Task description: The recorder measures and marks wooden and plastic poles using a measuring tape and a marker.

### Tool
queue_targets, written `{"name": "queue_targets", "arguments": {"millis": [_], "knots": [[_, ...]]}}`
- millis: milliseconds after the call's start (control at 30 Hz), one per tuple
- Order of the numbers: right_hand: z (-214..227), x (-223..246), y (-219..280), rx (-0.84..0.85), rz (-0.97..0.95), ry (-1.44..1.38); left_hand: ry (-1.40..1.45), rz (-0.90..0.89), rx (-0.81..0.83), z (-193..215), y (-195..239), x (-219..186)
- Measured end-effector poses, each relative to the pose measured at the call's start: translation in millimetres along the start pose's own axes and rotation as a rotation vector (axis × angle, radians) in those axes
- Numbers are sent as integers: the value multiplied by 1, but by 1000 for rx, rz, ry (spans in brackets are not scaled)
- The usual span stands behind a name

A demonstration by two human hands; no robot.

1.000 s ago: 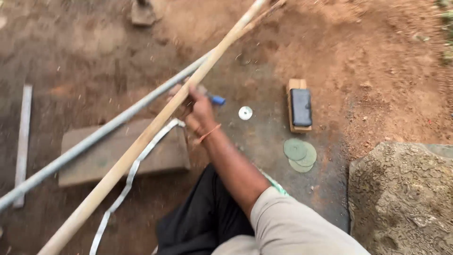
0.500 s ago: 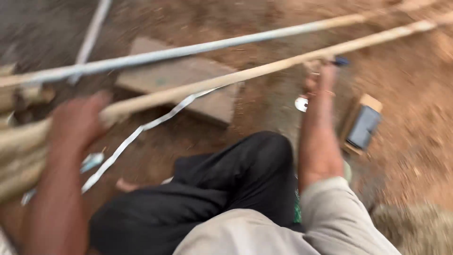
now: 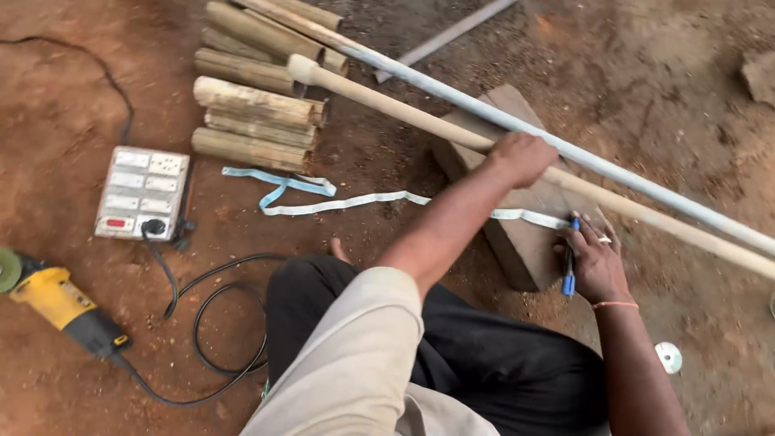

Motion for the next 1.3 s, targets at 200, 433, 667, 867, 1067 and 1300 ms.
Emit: {"name": "queue_targets", "arguments": {"millis": [200,433,667,867,1067,1300], "knots": [[-1,-18,63,340,-196,-115,87,52,140,-14,11,-2],[-21,-100,289,450,-484,-203,-150,-1,116,-37,24,-3],[-41,-136,381,223,-593,-232,76,118,-527,14,148,119],[68,-2,178,-60,-581,-401,471,801,-1283,1,270,306],[56,104,-37,-48,-328,-967,1793,742,-1042,-36,278,326],[21,260,-261,-107,211,-966,2123,414,-1077,-56,245,347]]}}
Point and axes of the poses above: each hand's wrist, its own y-axis away from the middle knuckle, its own z-axis out of the back of the hand, x = y × z, the point moved 4 cm from there along -y, towards the middle knuckle, and after that the axes turned 10 degrees about x, right-handed, at the moved point
